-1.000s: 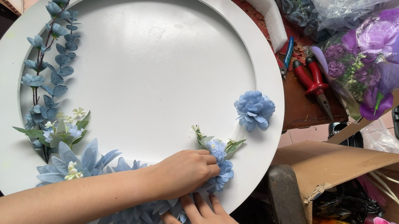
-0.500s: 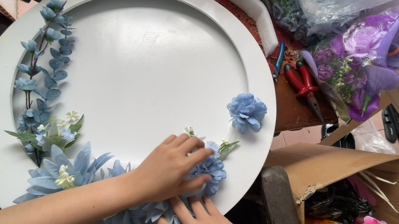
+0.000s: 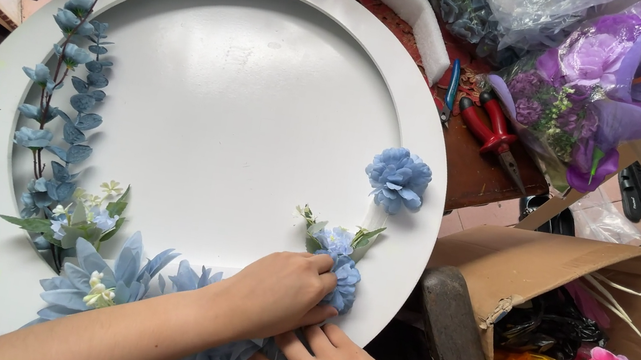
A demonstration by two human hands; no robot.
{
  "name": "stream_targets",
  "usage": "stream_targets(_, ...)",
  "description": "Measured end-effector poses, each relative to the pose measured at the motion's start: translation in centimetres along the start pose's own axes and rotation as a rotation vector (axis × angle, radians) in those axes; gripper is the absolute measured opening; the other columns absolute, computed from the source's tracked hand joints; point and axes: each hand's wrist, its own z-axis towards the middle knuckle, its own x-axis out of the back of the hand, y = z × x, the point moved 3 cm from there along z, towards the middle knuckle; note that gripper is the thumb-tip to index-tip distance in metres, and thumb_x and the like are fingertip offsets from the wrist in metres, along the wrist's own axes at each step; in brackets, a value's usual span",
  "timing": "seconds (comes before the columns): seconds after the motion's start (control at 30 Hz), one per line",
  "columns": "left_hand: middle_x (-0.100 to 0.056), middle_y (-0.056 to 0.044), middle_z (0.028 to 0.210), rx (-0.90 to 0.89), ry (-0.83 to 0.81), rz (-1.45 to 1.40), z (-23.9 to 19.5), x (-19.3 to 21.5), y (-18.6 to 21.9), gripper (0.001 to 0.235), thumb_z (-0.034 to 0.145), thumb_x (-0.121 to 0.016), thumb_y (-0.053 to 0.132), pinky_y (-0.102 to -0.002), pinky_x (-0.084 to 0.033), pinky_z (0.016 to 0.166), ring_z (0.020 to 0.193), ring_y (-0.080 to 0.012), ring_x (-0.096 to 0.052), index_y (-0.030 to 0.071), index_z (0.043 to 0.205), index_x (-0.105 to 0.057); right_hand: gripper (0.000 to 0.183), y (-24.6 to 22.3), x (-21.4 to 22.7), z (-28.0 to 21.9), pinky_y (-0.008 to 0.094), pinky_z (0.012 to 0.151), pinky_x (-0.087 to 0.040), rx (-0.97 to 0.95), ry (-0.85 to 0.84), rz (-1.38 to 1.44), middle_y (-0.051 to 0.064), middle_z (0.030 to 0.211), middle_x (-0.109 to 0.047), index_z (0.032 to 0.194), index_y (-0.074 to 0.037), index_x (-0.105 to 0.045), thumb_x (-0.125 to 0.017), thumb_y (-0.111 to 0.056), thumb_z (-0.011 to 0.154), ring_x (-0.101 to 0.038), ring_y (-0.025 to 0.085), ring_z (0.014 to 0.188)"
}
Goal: Arranging artificial flowers on a circular white frame to create a wreath
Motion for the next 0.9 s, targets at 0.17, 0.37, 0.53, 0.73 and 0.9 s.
stream_targets(0.17,-0.058,-0.008,0.090,0.019,-0.002,-0.087,0.3,0.3,0.2,0.034,0.101,-0.065,0.038,-0.047,-0.052,0.061,0.075,-0.0308,-0.062,0.006,0.089,-0.067,0.044,0.1,-0.5,-0.2,0.058,0.079,-0.046,-0.002,-0.090,0.087,0.025,0.116,-0.061,0.141,-0.020,-0.061,-0.054,-0.023,0.097,-0.059,0.045,0.083)
stream_targets(0.37,-0.060,-0.006,0.085,0.089,0.326,-0.153,-0.3,5.0,0.6,0.030,0.104,-0.059,0.037,-0.044,-0.048,0.057,0.073,-0.0280,-0.059,0.012,0.087,-0.059,0.040,0.3,0.9,0.2,0.051,0.073,-0.046,-0.015,-0.034,0.062,0.029,0.129,-0.058,0.137,-0.020,-0.062,-0.052,-0.023,0.099,-0.058,0.041,0.080)
stream_targets(0.53,-0.059,-0.004,0.087,0.063,0.039,-0.300,-0.6,3.7,0.0,0.013,0.095,-0.062,0.022,-0.045,-0.051,0.059,0.074,-0.0291,-0.064,0.014,0.088,-0.068,0.039,0.4,1.3,0.5,0.045,0.066,-0.044,-0.011,-0.011,0.068,0.024,0.116,-0.060,0.133,-0.018,-0.064,-0.054,-0.020,0.096,-0.056,0.037,0.077)
stream_targets(0.73,-0.061,-0.003,0.076,0.192,0.322,-0.155,-0.5,5.2,-0.5,0.008,0.100,-0.059,0.020,-0.043,-0.043,0.052,0.069,-0.0271,-0.058,0.013,0.097,-0.058,0.029,0.3,2.5,0.8,0.043,0.064,-0.044,-0.023,0.026,0.029,0.030,0.136,-0.057,0.125,-0.016,-0.063,-0.051,-0.022,0.099,-0.053,0.033,0.068)
stream_targets(0.9,-0.058,-0.006,0.091,-0.151,0.188,-0.027,-0.4,4.1,0.1,0.007,0.085,-0.061,0.007,-0.042,-0.048,0.059,0.081,-0.0280,-0.055,0.012,0.088,-0.066,0.038,0.4,1.3,0.4,0.043,0.064,-0.045,-0.010,0.018,-0.003,0.025,0.120,-0.061,0.131,-0.021,-0.065,-0.055,-0.020,0.094,-0.058,0.035,0.074)
